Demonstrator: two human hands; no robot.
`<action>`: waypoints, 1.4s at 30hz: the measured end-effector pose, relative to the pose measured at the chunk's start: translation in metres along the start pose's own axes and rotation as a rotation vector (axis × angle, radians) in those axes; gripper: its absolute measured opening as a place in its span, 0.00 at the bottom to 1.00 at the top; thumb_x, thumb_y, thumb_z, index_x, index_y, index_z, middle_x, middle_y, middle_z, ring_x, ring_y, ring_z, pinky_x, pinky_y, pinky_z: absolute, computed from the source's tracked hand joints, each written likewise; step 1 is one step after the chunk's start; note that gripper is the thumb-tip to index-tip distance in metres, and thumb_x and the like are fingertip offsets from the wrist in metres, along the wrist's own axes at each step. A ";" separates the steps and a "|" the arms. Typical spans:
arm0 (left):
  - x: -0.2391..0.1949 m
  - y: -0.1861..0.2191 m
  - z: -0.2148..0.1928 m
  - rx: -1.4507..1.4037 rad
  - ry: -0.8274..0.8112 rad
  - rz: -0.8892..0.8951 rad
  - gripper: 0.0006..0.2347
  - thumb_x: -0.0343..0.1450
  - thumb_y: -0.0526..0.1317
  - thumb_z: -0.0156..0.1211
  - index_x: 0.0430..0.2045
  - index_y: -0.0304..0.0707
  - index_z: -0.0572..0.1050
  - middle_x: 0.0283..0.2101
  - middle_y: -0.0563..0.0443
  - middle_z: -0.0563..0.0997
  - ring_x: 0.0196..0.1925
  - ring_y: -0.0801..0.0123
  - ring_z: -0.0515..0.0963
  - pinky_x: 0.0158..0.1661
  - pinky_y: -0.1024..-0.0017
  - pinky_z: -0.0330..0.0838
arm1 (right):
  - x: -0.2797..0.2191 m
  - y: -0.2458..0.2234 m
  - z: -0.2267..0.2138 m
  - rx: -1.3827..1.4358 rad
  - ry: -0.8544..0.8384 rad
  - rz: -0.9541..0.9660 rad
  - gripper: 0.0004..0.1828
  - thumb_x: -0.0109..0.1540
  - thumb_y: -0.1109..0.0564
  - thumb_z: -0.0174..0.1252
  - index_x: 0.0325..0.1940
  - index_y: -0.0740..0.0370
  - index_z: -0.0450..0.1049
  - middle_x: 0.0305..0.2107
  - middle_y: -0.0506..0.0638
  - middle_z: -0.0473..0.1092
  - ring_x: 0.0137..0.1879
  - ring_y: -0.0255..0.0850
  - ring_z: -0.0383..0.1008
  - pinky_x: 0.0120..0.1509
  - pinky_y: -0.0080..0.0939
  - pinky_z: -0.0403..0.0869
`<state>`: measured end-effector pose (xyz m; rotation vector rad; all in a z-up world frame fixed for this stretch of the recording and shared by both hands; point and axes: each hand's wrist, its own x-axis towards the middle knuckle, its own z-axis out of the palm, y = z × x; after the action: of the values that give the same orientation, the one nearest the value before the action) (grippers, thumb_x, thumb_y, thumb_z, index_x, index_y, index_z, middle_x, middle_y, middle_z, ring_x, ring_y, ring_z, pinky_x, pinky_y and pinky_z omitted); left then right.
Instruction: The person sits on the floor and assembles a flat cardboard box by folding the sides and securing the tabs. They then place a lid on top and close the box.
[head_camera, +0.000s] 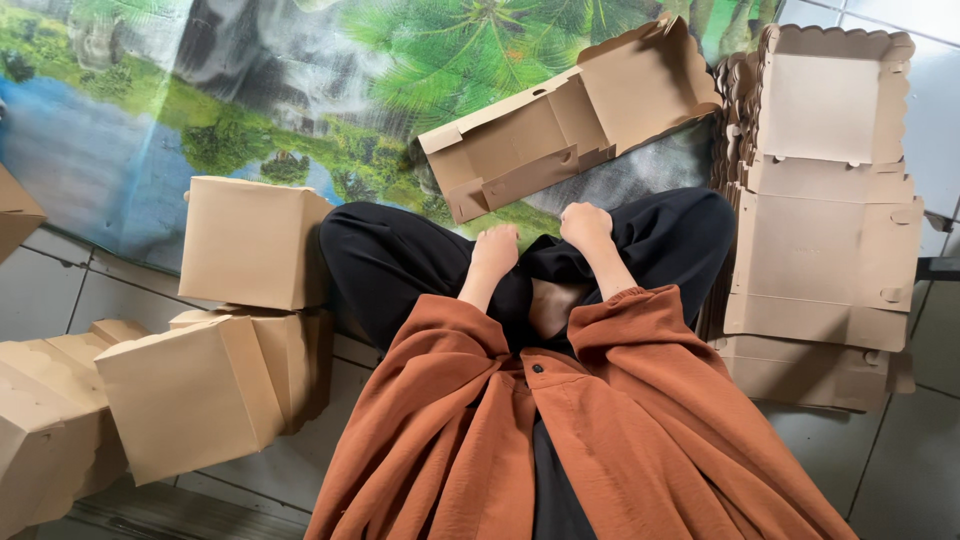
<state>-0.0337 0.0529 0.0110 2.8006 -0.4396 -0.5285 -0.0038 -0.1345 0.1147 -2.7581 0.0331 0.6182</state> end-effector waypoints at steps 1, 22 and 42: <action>-0.007 0.005 -0.014 0.001 0.004 0.003 0.09 0.68 0.37 0.40 0.34 0.45 0.70 0.38 0.47 0.75 0.46 0.52 0.76 0.46 0.58 0.68 | 0.001 0.001 0.004 0.000 0.005 0.001 0.21 0.54 0.65 0.46 0.06 0.53 0.62 0.04 0.45 0.55 0.13 0.40 0.56 0.27 0.37 0.59; -0.001 -0.019 -0.019 -0.915 0.609 -0.592 0.12 0.60 0.28 0.55 0.33 0.48 0.73 0.67 0.37 0.46 0.67 0.41 0.56 0.63 0.54 0.56 | -0.021 -0.021 0.014 -0.177 0.118 -0.055 0.17 0.55 0.62 0.46 0.15 0.54 0.75 0.12 0.49 0.69 0.26 0.49 0.72 0.39 0.42 0.61; -0.024 0.001 -0.014 -0.694 0.295 -0.301 0.08 0.65 0.33 0.47 0.36 0.41 0.69 0.43 0.47 0.66 0.46 0.46 0.76 0.46 0.57 0.75 | -0.002 -0.041 -0.005 0.587 -0.255 0.243 0.49 0.59 0.52 0.47 0.70 0.74 0.24 0.61 0.79 0.51 0.70 0.66 0.49 0.67 0.62 0.59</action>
<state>-0.0494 0.0632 0.0316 2.2112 0.2040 -0.2448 0.0006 -0.0976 0.1319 -2.1096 0.4257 0.8576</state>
